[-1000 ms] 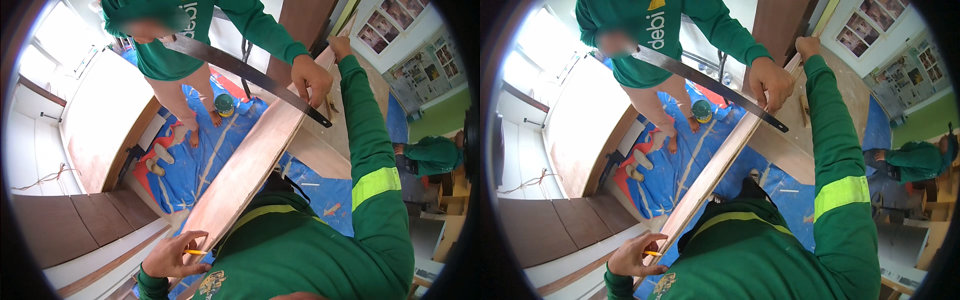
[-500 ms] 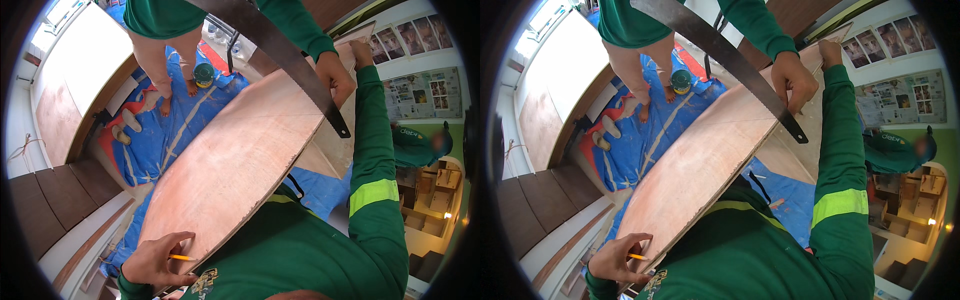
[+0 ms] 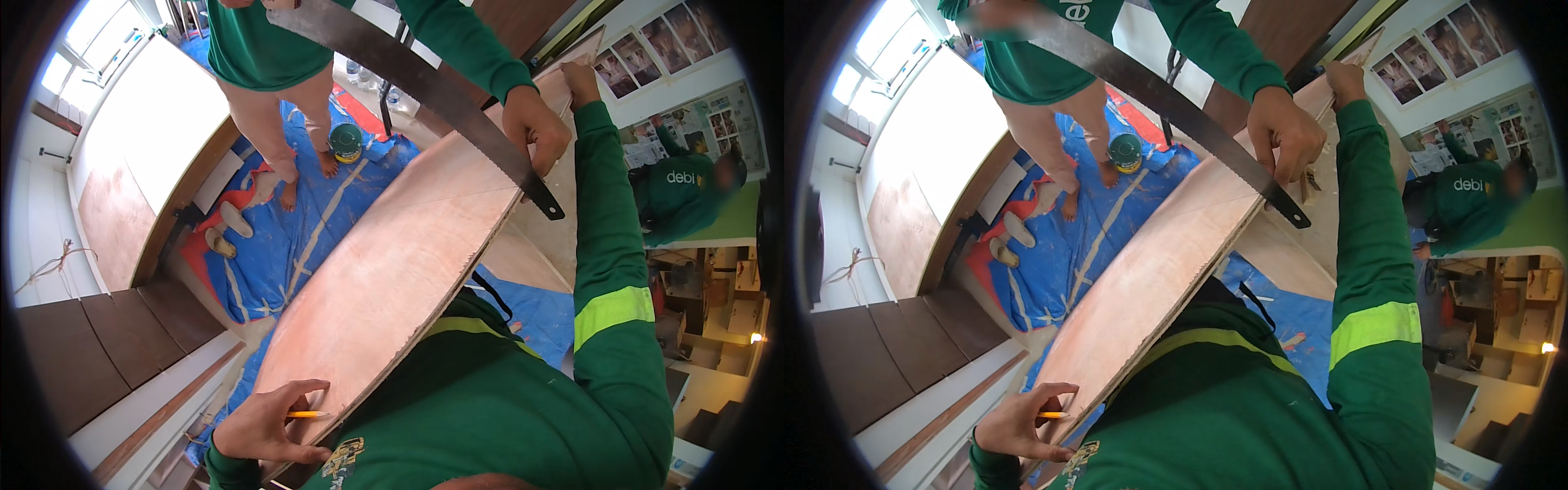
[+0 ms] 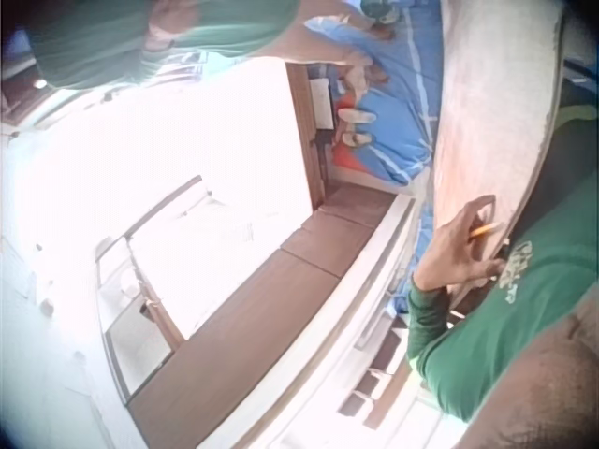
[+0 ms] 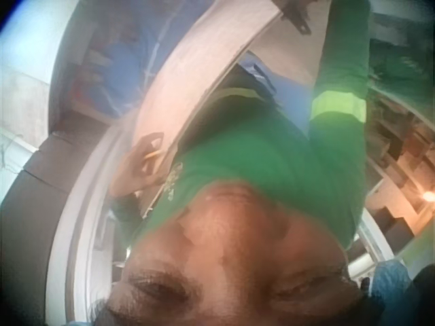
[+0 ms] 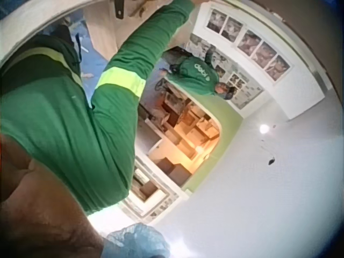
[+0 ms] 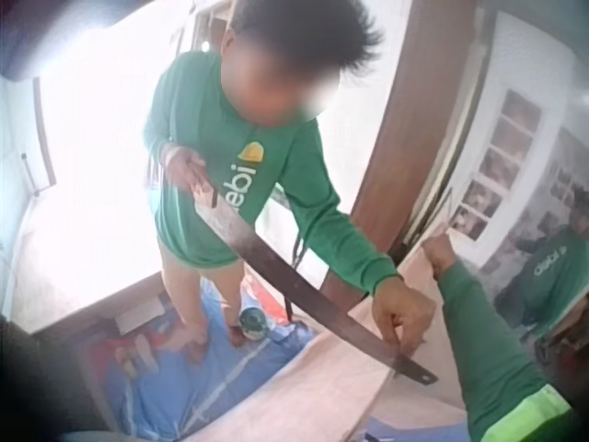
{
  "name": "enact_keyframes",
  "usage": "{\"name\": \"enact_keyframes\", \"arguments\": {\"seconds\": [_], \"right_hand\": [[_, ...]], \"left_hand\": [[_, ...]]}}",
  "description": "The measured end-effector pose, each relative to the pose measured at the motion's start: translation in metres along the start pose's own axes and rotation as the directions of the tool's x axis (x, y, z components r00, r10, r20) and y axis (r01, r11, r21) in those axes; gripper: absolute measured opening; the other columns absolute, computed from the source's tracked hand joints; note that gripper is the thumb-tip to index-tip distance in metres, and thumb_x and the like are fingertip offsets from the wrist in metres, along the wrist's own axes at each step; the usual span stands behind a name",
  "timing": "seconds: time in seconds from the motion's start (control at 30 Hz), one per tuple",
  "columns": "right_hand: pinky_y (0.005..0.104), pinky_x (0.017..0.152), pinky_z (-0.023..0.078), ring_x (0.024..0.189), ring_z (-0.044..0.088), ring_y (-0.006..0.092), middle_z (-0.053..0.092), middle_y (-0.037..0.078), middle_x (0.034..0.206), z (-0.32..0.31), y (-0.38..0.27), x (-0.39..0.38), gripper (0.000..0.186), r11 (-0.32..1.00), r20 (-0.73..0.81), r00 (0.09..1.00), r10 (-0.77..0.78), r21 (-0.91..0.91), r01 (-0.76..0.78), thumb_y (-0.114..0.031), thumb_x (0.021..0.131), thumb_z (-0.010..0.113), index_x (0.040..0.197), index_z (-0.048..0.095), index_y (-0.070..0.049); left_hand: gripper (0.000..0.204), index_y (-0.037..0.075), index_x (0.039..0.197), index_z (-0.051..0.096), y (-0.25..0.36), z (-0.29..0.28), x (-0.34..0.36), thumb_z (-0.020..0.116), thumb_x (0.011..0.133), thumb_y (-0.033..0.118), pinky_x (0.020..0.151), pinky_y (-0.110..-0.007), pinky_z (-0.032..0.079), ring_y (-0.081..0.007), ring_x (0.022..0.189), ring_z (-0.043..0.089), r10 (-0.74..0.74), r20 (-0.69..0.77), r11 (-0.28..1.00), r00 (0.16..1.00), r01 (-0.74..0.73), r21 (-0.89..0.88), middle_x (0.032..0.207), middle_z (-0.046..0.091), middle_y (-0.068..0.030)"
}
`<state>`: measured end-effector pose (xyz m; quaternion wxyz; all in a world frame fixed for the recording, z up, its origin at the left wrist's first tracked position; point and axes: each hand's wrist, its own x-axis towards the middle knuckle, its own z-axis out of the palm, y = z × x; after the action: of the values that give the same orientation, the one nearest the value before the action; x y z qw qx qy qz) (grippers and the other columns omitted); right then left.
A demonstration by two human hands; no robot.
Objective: The person marks a large plywood sheet with a pencil and straightedge, then uses a hand saw to cut along the marked line. A coworker assists by holding the sheet steady during the cut.
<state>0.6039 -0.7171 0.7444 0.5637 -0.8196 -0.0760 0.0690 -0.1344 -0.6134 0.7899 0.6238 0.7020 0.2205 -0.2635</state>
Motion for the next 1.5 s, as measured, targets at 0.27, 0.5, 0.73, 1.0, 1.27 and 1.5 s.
{"name": "enact_keyframes", "arguments": {"seconds": [0.27, 0.5, 0.73, 1.0, 1.27, 1.5], "right_hand": [[0.0523, 0.069, 0.061, 0.084, 0.075, 0.0382, 0.071, 0.027, 0.105, 0.002, 0.001, 0.002, 0.052, 1.0, 0.001, 1.0, 0.015, -0.003, -0.015, -0.007, 0.089, 0.062, 0.13, 0.054, 0.025], [0.0524, 0.07, 0.061, 0.085, 0.076, 0.039, 0.071, 0.027, 0.105, 0.0, 0.003, 0.004, 0.048, 0.999, -0.017, 1.0, -0.013, -0.036, 0.012, -0.008, 0.09, 0.064, 0.126, 0.057, 0.023], [0.0495, 0.07, 0.058, 0.083, 0.074, 0.0358, 0.073, 0.026, 0.103, -0.001, 0.003, 0.003, 0.046, 0.999, -0.021, 1.0, -0.009, -0.05, 0.007, -0.015, 0.094, 0.07, 0.121, 0.061, 0.021], [0.0511, 0.07, 0.061, 0.084, 0.076, 0.0396, 0.073, 0.027, 0.103, -0.004, 0.001, 0.003, 0.045, 0.999, 0.017, 1.0, 0.003, -0.033, -0.002, -0.01, 0.092, 0.067, 0.122, 0.059, 0.023], [0.0496, 0.072, 0.062, 0.085, 0.077, 0.0383, 0.073, 0.026, 0.105, -0.005, 0.004, 0.008, 0.045, 0.998, 0.028, 0.999, 0.041, -0.04, -0.04, -0.011, 0.094, 0.068, 0.125, 0.059, 0.021], [0.0447, 0.072, 0.06, 0.085, 0.076, 0.0314, 0.075, 0.022, 0.106, -0.005, 0.006, 0.011, 0.04, 0.998, 0.01, 1.0, 0.029, -0.062, -0.029, -0.018, 0.097, 0.072, 0.118, 0.066, 0.015]], "left_hand": [[0.119, 0.002, 0.155, 0.051, -0.004, 0.004, 0.0, 0.097, 0.07, 0.069, 0.103, -0.042, 0.06, -0.0396, 0.116, 0.076, -0.023, 0.014, 0.999, 1.0, 0.023, -0.035, 0.122, 0.074, -0.0273], [0.12, 0.0, 0.155, 0.051, 0.0, 0.002, 0.0, 0.097, 0.069, 0.07, 0.106, -0.043, 0.059, -0.0404, 0.122, 0.074, -0.067, 0.046, 0.997, 0.997, 0.069, -0.035, 0.132, 0.071, -0.0284], [0.12, -0.001, 0.155, 0.051, 0.001, 0.001, 0.0, 0.095, 0.071, 0.073, 0.105, -0.044, 0.061, -0.0409, 0.123, 0.074, -0.057, 0.057, 0.997, 0.997, 0.06, -0.05, 0.137, 0.07, -0.0282], [0.115, 0.0, 0.155, 0.052, -0.003, 0.0, 0.001, 0.095, 0.073, 0.068, 0.103, -0.041, 0.061, -0.0396, 0.122, 0.075, -0.046, 0.07, 0.999, 0.996, 0.047, -0.021, 0.137, 0.07, -0.0271], [0.105, 0.003, 0.153, 0.056, -0.004, 0.002, 0.0, 0.096, 0.075, 0.061, 0.097, -0.039, 0.062, -0.0379, 0.116, 0.077, -0.01, 0.017, 0.998, 1.0, 0.011, -0.055, 0.126, 0.074, -0.024], [0.11, 0.002, 0.153, 0.056, -0.004, -0.002, 0.002, 0.095, 0.073, 0.067, 0.1, -0.041, 0.061, -0.041, 0.118, 0.076, -0.052, 0.046, 0.998, 0.998, 0.054, -0.045, 0.125, 0.075, -0.0262]]}}
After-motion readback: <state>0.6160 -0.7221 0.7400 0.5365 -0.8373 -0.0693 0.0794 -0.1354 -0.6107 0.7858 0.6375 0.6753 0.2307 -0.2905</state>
